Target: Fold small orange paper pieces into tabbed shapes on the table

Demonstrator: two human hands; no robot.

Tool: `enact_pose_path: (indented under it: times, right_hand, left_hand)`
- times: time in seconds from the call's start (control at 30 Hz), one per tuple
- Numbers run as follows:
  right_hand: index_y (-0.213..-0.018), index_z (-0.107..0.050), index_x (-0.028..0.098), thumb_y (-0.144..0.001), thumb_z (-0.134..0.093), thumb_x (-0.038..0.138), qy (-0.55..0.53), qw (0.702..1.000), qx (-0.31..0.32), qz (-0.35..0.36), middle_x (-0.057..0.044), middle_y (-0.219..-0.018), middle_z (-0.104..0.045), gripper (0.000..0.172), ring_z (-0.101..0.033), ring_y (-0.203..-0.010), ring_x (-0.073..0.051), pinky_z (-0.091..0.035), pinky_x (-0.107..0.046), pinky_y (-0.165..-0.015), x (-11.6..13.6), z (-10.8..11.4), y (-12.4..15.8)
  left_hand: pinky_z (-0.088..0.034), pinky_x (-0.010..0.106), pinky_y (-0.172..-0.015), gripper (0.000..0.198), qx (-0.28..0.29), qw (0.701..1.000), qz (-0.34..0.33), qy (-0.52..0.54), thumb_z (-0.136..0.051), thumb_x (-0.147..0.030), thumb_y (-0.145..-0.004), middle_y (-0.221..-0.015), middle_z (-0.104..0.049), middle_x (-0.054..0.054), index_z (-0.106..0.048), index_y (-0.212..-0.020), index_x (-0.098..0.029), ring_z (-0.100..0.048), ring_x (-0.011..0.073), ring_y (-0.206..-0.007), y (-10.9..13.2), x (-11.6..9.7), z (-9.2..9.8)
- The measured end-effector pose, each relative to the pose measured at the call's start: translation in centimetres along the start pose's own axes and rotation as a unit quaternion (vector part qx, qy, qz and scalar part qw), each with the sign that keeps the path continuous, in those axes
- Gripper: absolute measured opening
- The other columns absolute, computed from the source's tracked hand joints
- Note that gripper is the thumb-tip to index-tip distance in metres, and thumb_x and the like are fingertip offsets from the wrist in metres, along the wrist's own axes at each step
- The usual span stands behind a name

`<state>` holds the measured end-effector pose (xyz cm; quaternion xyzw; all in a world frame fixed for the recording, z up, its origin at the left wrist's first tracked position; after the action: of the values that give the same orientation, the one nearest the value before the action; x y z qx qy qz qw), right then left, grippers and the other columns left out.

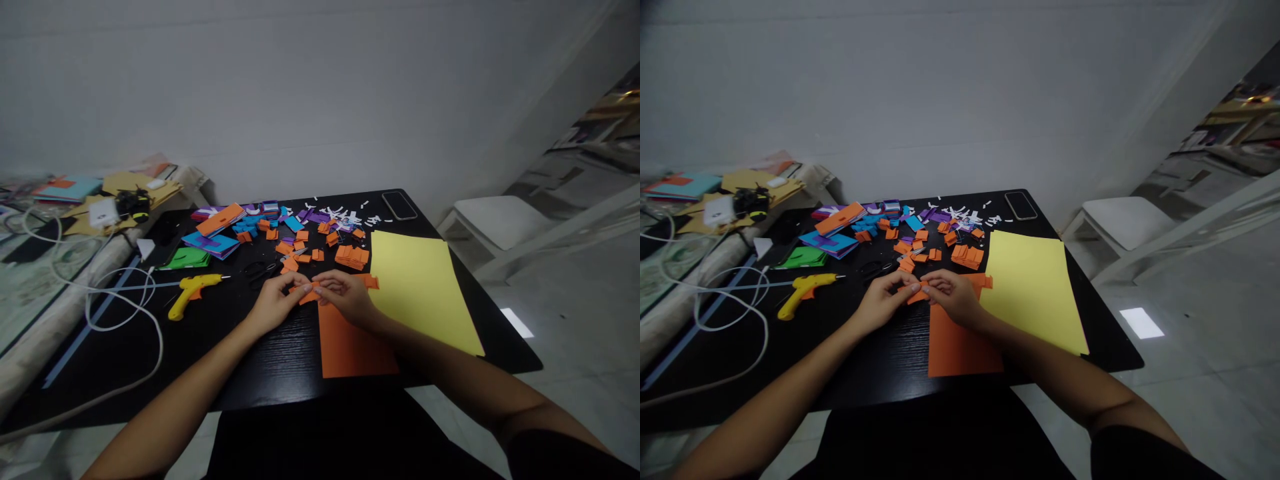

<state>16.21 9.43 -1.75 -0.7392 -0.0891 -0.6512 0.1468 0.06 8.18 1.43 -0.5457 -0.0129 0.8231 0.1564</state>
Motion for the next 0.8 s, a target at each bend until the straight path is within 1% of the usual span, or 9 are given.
enact_pose_path:
  times: [0.2, 0.4, 0.6, 0.7, 0.8]
  right_hand:
    - [-0.099, -0.072, 0.02, -0.076, -0.083, 0.039, -0.013, 1.0, 0.008, -0.013, 0.0, -0.078, -0.075, 0.032, -0.069, -0.063, -0.013, -0.061, -0.029, -0.063, -0.07, 0.02, -0.07]
    - [-0.103, -0.072, 0.019, -0.075, -0.084, 0.041, -0.015, 1.0, 0.004, -0.024, -0.001, -0.077, -0.074, 0.038, -0.07, -0.063, -0.015, -0.062, -0.032, -0.064, -0.07, 0.04, -0.02]
    - [-0.093, -0.074, 0.019, -0.074, -0.085, 0.042, 0.005, 1.0, -0.007, -0.017, -0.002, -0.078, -0.076, 0.032, -0.07, -0.065, -0.015, -0.061, -0.029, -0.062, -0.19, 0.22, -0.02]
    - [-0.092, -0.074, 0.019, -0.073, -0.084, 0.044, 0.014, 1.0, -0.01, -0.01, -0.003, -0.08, -0.076, 0.033, -0.071, -0.064, -0.015, -0.061, -0.029, -0.06, -0.33, 0.29, 0.02]
    - [-0.092, -0.074, 0.019, -0.073, -0.084, 0.045, 0.02, 1.0, -0.011, -0.007, -0.004, -0.081, -0.077, 0.033, -0.071, -0.063, -0.015, -0.061, -0.029, -0.06, -0.51, 0.31, 0.05]
  left_hand:
    - [-0.048, 0.025, -0.067, 0.026, 0.006, 1.0, 0.001, 0.015, -0.069, -0.042, -0.09, -0.078, -0.069, 0.002, -0.073, -0.088, -0.017, -0.06, 0.0147, -0.07, -0.07, -0.24, 0.02]
    - [-0.047, 0.025, -0.068, 0.023, 0.008, 1.0, -0.004, 0.018, -0.068, -0.04, -0.091, -0.081, -0.07, 0.002, -0.073, -0.089, -0.017, -0.06, 0.0146, -0.071, -0.14, -0.18, 0.04]
    - [-0.047, 0.025, -0.067, 0.026, 0.016, 1.0, -0.007, 0.006, -0.066, -0.041, -0.092, -0.077, -0.067, 0.002, -0.07, -0.086, -0.016, -0.06, 0.0146, -0.071, -0.07, -0.51, -0.08]
    - [-0.048, 0.025, -0.068, 0.027, 0.016, 1.0, -0.013, -0.022, -0.065, -0.042, -0.093, -0.078, -0.068, 0.002, -0.069, -0.085, -0.017, -0.061, 0.0148, -0.072, 0.07, -0.66, -0.15]
    - [-0.048, 0.024, -0.067, 0.027, 0.011, 0.999, -0.022, -0.037, -0.064, -0.043, -0.094, -0.079, -0.07, 0.002, -0.071, -0.088, -0.017, -0.062, 0.0148, -0.073, 0.2, -0.61, -0.18]
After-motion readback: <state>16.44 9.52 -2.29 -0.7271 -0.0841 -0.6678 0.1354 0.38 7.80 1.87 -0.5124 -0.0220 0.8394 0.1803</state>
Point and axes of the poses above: each hand's wrist, its own y-axis away from the middle knuckle, its own z-axis out of the back of the hand, x = y × z, the point moved 6 cm from there along -y, towards the middle knuckle
